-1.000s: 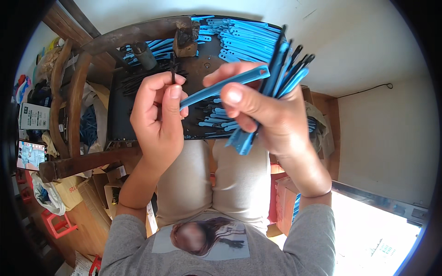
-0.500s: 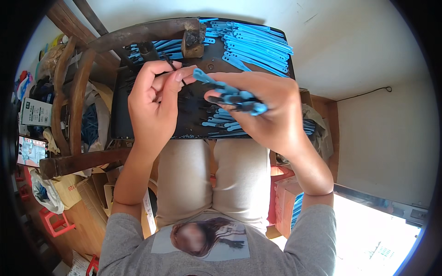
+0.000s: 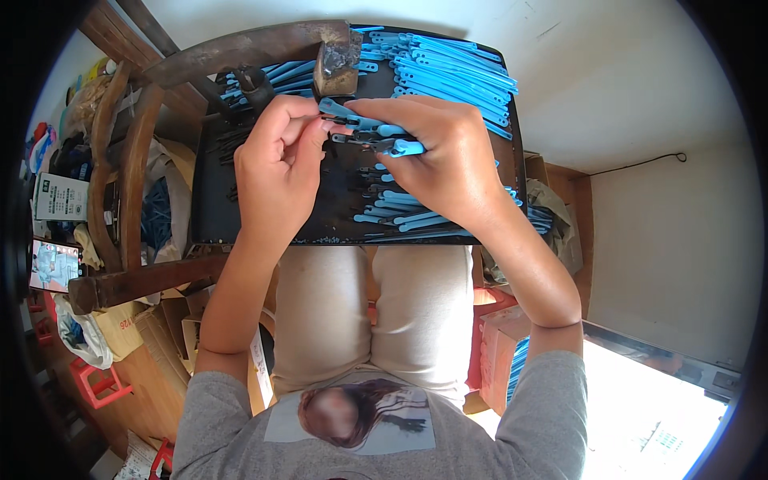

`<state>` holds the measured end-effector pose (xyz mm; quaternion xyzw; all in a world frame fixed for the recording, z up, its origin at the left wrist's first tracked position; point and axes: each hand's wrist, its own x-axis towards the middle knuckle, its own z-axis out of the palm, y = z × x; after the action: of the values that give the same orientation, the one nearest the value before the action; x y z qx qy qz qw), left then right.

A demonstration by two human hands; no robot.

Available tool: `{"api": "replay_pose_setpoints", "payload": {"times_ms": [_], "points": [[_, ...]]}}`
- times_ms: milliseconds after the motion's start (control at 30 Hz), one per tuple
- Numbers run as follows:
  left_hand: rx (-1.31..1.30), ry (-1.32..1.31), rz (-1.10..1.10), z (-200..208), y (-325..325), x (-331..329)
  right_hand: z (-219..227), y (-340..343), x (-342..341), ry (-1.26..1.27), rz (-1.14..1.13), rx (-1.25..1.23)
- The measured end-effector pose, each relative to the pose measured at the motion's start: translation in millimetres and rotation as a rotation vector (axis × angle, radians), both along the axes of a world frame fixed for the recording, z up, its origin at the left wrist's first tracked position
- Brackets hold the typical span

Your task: Assembling small black components onto blue plastic tubes at a production workstation.

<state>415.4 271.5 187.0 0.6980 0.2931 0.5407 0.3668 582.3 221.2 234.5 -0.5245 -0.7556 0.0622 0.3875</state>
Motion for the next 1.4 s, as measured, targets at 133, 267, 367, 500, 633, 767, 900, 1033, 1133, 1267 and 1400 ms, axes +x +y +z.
{"api": "replay_pose_setpoints", "payload": {"times_ms": [133, 267, 367, 500, 633, 767, 900, 1033, 1133, 1267, 1400], "points": [[0.023, -0.005, 0.026, -1.3, 2.0, 2.5, -2.9, 0.8, -1.0, 0.065, -0.034, 0.01], [0.022, -0.002, 0.045, -0.3, 2.1, 2.9, -2.0, 3.5, 0.6, 0.056, -0.06, 0.05], [0.025, 0.012, 0.038, -0.6, 3.4, 2.5, 1.8, 6.6, 0.1, 0.033, -0.05, 0.022], [0.046, 0.007, 0.04, -2.8, 4.9, 2.8, 1.9, 9.7, 1.2, 0.055, -0.041, 0.016], [0.04, -0.016, 0.052, -3.9, 6.2, 4.1, 0.2, 13.3, 4.3, -0.01, -0.026, 0.039], [0.032, -0.046, 0.01, -5.0, 9.2, 1.6, -1.0, 14.2, 3.8, -0.039, -0.033, 0.062], [0.056, -0.051, 0.007, -1.7, 6.5, -2.6, -1.4, 6.8, -0.1, -0.006, -0.033, 0.03], [0.218, 0.003, 0.042, 11.9, -8.6, -9.0, 11.1, -7.1, -13.1, 0.062, 0.01, 0.038], [0.356, 0.179, -0.08, 16.0, -19.5, -11.7, 13.9, -12.7, -13.3, 0.382, 0.029, 0.005], [0.355, 0.408, -0.213, 22.2, -35.5, -19.6, 25.3, -22.6, -18.2, 0.432, -0.003, -0.018], [0.354, 0.545, -0.123, 20.6, -30.7, -40.9, 18.7, -22.6, 9.7, 0.344, -0.083, 0.076]]}}
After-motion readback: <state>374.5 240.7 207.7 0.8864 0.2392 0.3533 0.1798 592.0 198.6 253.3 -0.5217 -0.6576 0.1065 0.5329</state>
